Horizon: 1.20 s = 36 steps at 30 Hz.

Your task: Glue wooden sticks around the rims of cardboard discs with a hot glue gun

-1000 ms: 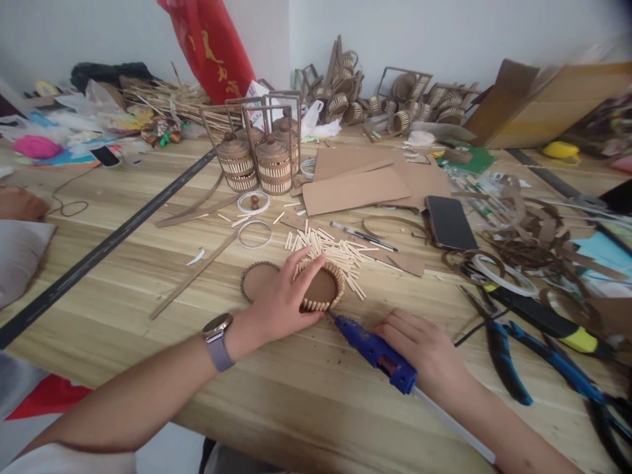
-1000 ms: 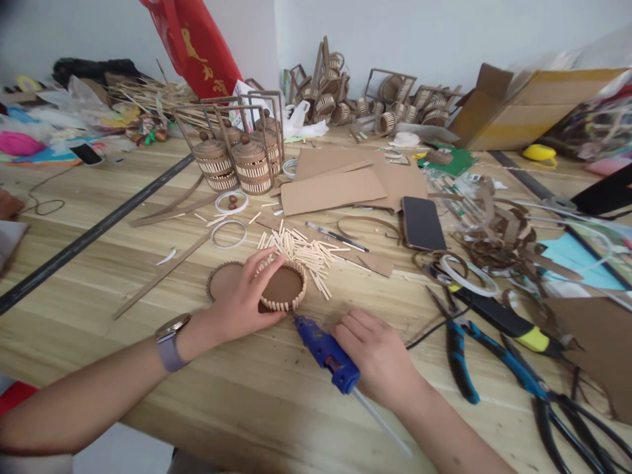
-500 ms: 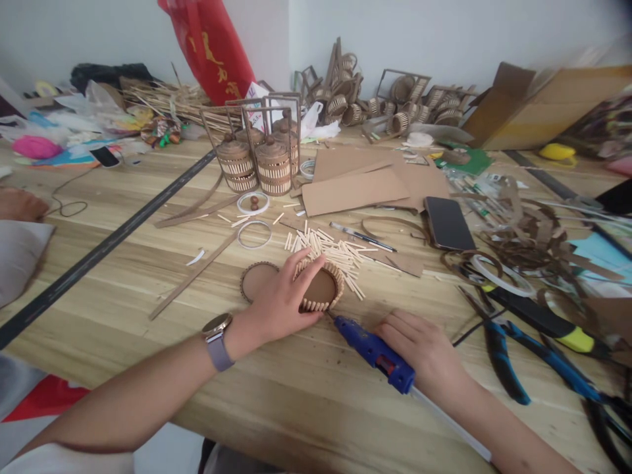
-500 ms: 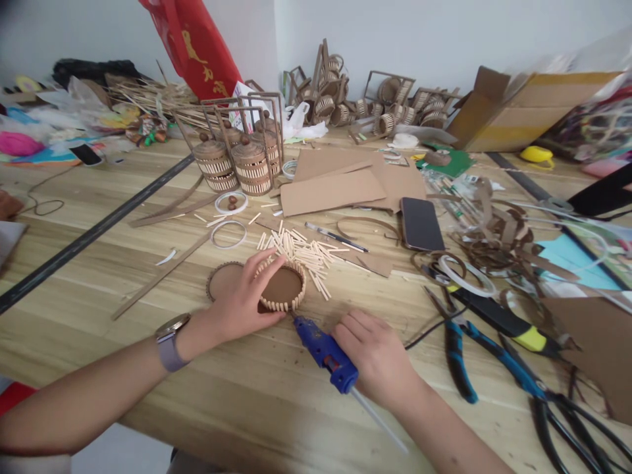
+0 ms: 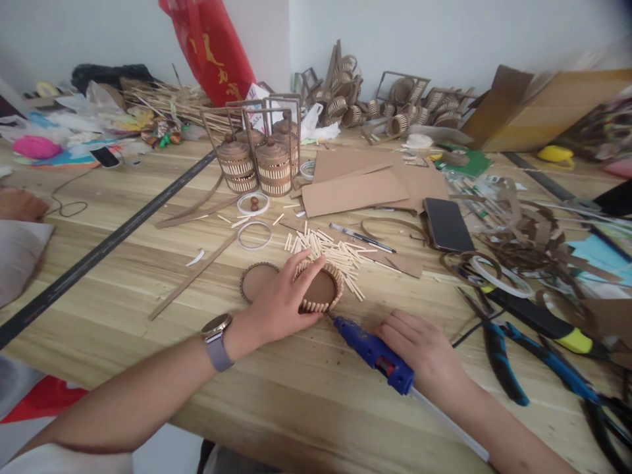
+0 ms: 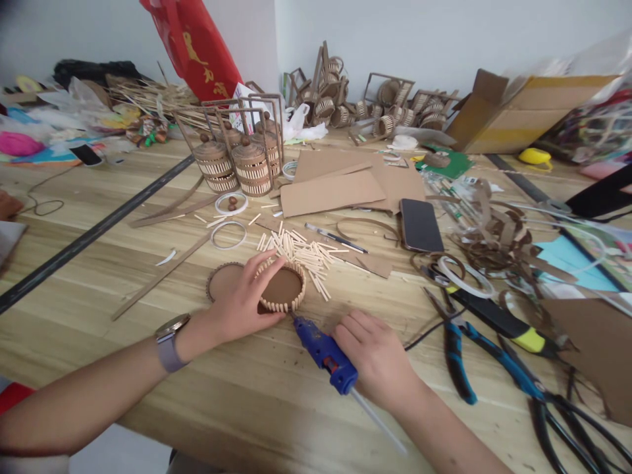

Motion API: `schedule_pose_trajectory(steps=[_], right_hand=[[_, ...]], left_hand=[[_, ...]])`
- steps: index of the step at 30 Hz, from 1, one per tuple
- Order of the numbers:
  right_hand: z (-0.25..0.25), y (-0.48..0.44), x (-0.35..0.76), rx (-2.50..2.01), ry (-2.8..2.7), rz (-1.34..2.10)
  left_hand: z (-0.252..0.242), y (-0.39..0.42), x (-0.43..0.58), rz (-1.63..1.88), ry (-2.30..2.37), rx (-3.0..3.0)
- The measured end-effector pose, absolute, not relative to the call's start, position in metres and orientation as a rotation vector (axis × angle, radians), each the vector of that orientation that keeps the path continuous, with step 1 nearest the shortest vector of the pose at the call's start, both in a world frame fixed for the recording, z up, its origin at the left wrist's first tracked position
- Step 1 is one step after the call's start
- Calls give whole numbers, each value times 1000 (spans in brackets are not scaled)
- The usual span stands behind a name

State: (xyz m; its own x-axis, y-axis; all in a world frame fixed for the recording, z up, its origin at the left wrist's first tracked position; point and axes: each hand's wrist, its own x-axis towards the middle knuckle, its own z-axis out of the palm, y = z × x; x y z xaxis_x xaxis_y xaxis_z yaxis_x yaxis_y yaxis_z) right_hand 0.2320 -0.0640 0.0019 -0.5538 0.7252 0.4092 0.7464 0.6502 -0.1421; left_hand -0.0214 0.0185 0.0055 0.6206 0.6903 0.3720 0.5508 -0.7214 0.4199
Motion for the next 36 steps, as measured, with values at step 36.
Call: schedule_pose_trajectory(steps=[36], right_hand=[[17, -63, 230, -1112, -2498, -214]], left_hand=[[9, 18, -21, 723, 1004, 2574]])
